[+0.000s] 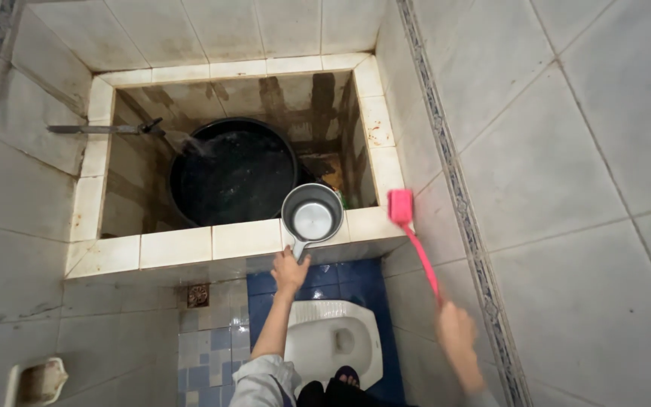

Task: Scrubbing the inside and tiled edges of a water storage basin in a bathroom using a brush and a dipper.

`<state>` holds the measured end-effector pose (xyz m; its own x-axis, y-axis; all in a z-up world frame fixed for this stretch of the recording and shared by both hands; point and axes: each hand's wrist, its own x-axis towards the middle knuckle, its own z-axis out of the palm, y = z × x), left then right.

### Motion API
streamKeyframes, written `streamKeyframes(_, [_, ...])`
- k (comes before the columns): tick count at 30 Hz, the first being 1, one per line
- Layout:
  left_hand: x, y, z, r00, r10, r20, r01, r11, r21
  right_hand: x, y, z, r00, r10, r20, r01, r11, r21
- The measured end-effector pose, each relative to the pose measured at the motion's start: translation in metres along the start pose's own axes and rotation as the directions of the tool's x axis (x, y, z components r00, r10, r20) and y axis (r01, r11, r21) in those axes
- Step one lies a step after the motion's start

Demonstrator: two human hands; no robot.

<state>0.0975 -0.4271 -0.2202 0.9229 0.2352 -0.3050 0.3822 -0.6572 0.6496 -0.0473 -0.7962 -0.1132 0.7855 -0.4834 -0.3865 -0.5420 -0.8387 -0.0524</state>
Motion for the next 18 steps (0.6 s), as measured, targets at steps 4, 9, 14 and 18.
streamKeyframes(4, [-0.028, 0.051, -0.02, 0.911, 0.205, -0.359, -0.124, 0.964, 0.235, -0.023, -0.011, -0.023, 0.999, 0.023, 0.032, -0.023, 1.0, 0.001])
streamKeyframes(9, [-0.049, 0.093, 0.032, 0.847, 0.519, 0.115, -0.487, 0.844, -0.223, 0.096, -0.048, 0.016, 0.893, -0.35, -0.284, 0.37, 0.929, 0.021])
streamKeyframes(14, [-0.149, 0.159, 0.046, 0.638, 0.44, 0.632, 0.112, 0.759, -0.641, 0.143, -0.126, -0.031, 0.944, -0.222, -0.244, 0.246, 0.967, 0.071])
streamKeyframes(18, [-0.25, 0.237, -0.088, 0.731, 0.524, 0.436, -0.284, 0.815, -0.505, 0.159, -0.135, -0.058, 0.987, -0.13, -0.091, 0.136, 0.989, 0.065])
